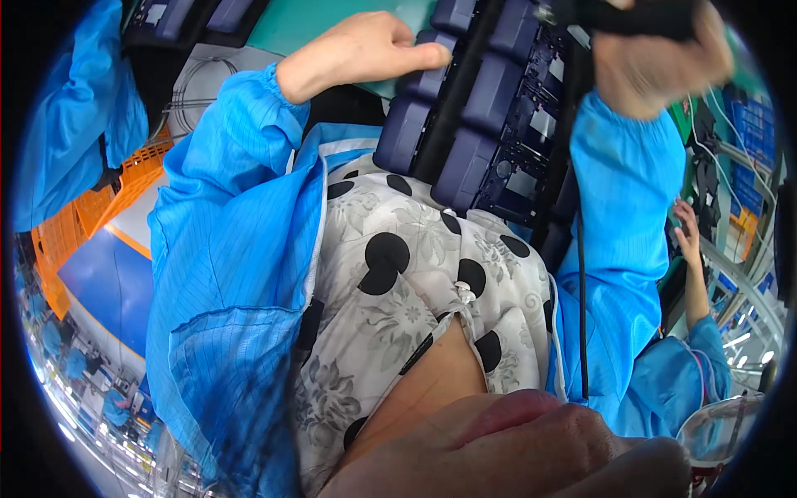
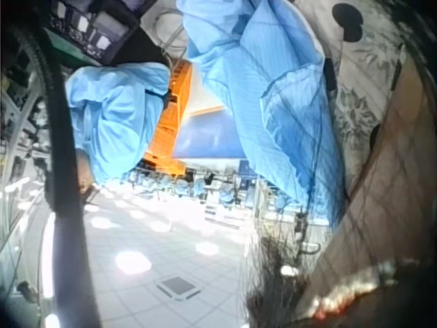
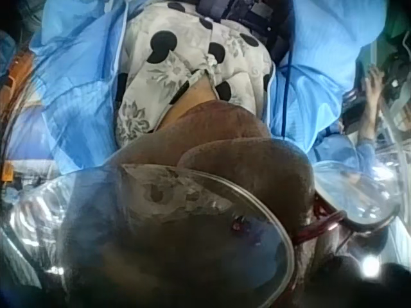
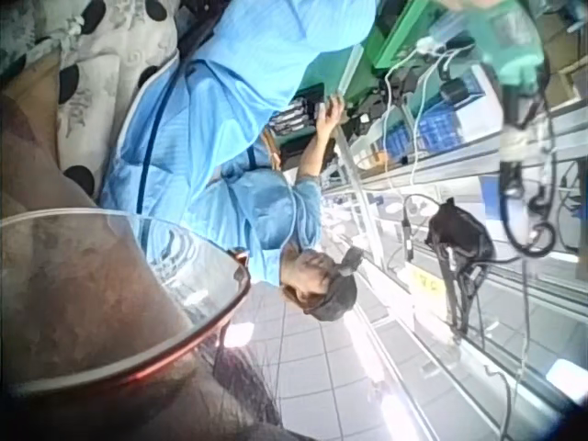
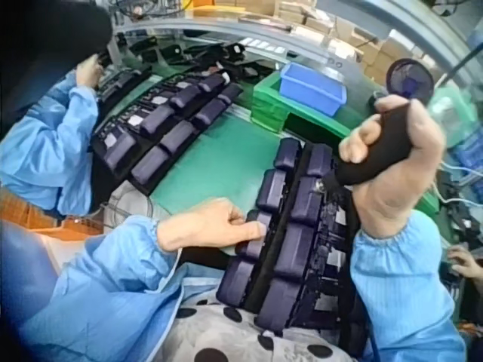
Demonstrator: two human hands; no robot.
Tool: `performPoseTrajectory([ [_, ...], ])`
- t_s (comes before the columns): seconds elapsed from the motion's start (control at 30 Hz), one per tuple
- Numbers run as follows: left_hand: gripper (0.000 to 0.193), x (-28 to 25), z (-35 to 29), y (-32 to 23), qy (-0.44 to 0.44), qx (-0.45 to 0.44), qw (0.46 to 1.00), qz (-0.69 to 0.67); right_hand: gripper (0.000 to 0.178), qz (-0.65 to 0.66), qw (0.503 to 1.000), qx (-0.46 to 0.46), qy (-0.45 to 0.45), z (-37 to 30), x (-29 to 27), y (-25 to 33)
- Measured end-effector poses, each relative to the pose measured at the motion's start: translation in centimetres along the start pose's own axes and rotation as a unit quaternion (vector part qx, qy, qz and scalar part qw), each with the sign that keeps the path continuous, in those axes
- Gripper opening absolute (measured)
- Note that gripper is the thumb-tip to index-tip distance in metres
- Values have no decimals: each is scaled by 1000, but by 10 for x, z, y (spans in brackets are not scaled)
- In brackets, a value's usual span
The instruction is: Assembling electronic components by using an electric screwdriver to secure PCBs into plastic housings.
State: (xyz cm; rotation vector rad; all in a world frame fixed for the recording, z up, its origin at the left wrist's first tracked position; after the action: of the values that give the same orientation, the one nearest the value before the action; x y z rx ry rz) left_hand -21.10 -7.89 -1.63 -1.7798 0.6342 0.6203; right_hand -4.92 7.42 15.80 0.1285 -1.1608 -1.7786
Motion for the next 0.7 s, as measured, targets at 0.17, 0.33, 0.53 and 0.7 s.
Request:
performPoseTrajectory([
  [0.17,81,6,-5,-10,-24,39,999,24,48,-103,992,36,-56,-4,24,-56],
  [0.33,69,15,0,-2,77,-48,991,98,42,-157,984,49,-61,-14,23,-74],
  [0.53,65,12,-4,0,84,-87,988,-97,36,-214,972,64,-79,-23,-10,-72],
  [0.7,67,10,-3,2,91,-89,987,-96,31,-238,964,69,-94,-32,-20,-66],
])
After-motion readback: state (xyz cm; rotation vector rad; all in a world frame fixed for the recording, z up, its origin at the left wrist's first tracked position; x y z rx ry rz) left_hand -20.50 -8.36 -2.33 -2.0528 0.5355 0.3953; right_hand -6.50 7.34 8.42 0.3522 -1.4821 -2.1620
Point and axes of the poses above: each hand's wrist, its own z-axis towards the middle knuckle, its own x-axis out of the palm, y = z × x, the point moved 9 cm from there along z, towards the middle knuckle
